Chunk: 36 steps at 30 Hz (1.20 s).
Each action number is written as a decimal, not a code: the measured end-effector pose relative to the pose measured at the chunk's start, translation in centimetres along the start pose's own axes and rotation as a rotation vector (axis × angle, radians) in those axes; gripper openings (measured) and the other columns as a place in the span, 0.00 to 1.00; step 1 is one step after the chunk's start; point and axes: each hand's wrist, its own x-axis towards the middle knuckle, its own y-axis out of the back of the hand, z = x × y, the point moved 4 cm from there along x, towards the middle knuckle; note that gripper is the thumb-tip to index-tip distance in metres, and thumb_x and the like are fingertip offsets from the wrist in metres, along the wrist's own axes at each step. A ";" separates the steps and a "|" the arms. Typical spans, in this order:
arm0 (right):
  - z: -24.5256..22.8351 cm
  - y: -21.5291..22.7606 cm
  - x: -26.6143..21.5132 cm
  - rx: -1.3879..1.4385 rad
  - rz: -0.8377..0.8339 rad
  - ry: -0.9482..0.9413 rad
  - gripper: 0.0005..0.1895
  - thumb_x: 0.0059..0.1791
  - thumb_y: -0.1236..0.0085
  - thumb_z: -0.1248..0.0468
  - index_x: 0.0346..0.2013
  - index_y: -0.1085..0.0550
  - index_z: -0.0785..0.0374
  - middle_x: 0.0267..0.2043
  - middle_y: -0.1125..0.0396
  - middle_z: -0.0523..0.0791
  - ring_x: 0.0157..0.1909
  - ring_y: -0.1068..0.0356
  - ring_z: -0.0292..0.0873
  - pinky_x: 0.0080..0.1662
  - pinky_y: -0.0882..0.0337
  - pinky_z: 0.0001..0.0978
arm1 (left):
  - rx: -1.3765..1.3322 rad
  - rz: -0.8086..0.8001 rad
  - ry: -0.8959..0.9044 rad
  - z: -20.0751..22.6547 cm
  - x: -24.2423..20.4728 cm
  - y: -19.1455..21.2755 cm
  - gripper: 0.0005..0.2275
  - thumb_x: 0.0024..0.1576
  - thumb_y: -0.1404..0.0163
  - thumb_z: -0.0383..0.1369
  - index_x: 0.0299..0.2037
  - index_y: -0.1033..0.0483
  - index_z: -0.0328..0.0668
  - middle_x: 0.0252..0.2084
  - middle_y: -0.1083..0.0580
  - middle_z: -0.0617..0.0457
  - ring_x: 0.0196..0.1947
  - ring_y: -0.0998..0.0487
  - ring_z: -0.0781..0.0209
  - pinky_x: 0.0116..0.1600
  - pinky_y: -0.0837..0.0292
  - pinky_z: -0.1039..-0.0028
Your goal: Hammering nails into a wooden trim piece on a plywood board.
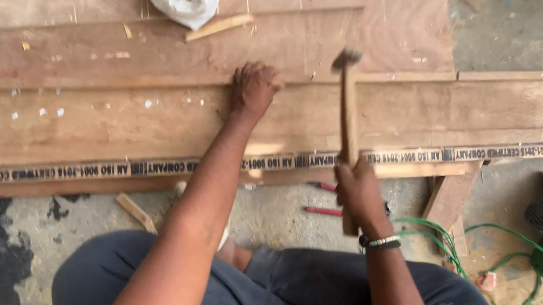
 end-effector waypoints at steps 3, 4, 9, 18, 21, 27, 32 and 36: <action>-7.8 3.5 -4.2 0.112 0.083 0.223 0.15 0.52 0.51 0.65 0.53 0.32 0.64 0.23 0.36 0.41 0.19 0.38 0.32 0.21 0.34 0.26 | 0.035 -0.006 -0.077 1.0 0.8 1.2 0.15 0.50 0.34 0.40 0.44 0.18 0.47 0.41 0.24 0.52 0.48 0.27 0.52 0.55 0.37 0.59; -8.5 4.0 -4.4 0.108 0.080 0.235 0.15 0.52 0.51 0.65 0.53 0.32 0.64 0.23 0.36 0.41 0.19 0.38 0.32 0.21 0.34 0.26 | 0.036 0.006 -0.074 0.8 0.9 1.0 0.15 0.50 0.34 0.40 0.44 0.18 0.47 0.41 0.24 0.52 0.48 0.27 0.52 0.55 0.37 0.59; -7.1 3.1 -4.0 0.200 0.277 0.790 0.10 0.57 0.53 0.71 0.53 0.32 0.69 0.29 0.35 0.43 0.25 0.35 0.33 0.26 0.34 0.25 | 0.027 -0.059 0.027 0.2 0.8 -0.5 0.17 0.46 0.34 0.41 0.44 0.18 0.48 0.41 0.24 0.52 0.46 0.27 0.54 0.54 0.37 0.60; -10.3 3.0 -4.8 0.179 -0.032 0.303 0.17 0.53 0.53 0.67 0.58 0.35 0.63 0.25 0.38 0.39 0.21 0.38 0.33 0.23 0.34 0.25 | 0.035 0.022 -0.055 0.4 0.6 0.8 0.14 0.48 0.34 0.39 0.43 0.17 0.48 0.41 0.24 0.51 0.47 0.27 0.52 0.55 0.37 0.59; -11.0 3.8 -6.4 0.348 0.118 0.655 0.13 0.55 0.53 0.68 0.55 0.34 0.66 0.28 0.37 0.41 0.23 0.37 0.32 0.25 0.35 0.24 | -0.009 -0.037 0.000 0.4 0.0 0.1 0.15 0.47 0.34 0.39 0.43 0.18 0.48 0.41 0.24 0.51 0.48 0.27 0.52 0.55 0.37 0.60; 6.7 -3.0 4.6 -0.219 -0.063 0.232 0.12 0.55 0.48 0.65 0.49 0.32 0.70 0.29 0.35 0.41 0.26 0.36 0.32 0.29 0.34 0.24 | -0.003 -0.006 -0.030 0.5 0.0 0.5 0.16 0.47 0.34 0.38 0.45 0.18 0.49 0.42 0.24 0.52 0.49 0.27 0.52 0.56 0.38 0.61; -9.7 2.3 -5.5 0.258 -0.063 0.322 0.17 0.53 0.54 0.66 0.56 0.35 0.66 0.25 0.38 0.40 0.20 0.40 0.32 0.21 0.36 0.24 | -0.006 -0.001 -0.037 0.4 -0.2 0.3 0.14 0.48 0.34 0.37 0.44 0.18 0.49 0.40 0.24 0.52 0.48 0.27 0.52 0.57 0.39 0.59; -12.5 5.2 -8.1 0.398 0.296 1.059 0.07 0.59 0.54 0.69 0.49 0.31 0.68 0.25 0.35 0.40 0.20 0.38 0.30 0.25 0.38 0.21 | 0.012 -0.014 -0.027 -0.1 -0.1 -0.7 0.15 0.49 0.35 0.38 0.45 0.19 0.48 0.41 0.25 0.52 0.48 0.27 0.52 0.56 0.38 0.60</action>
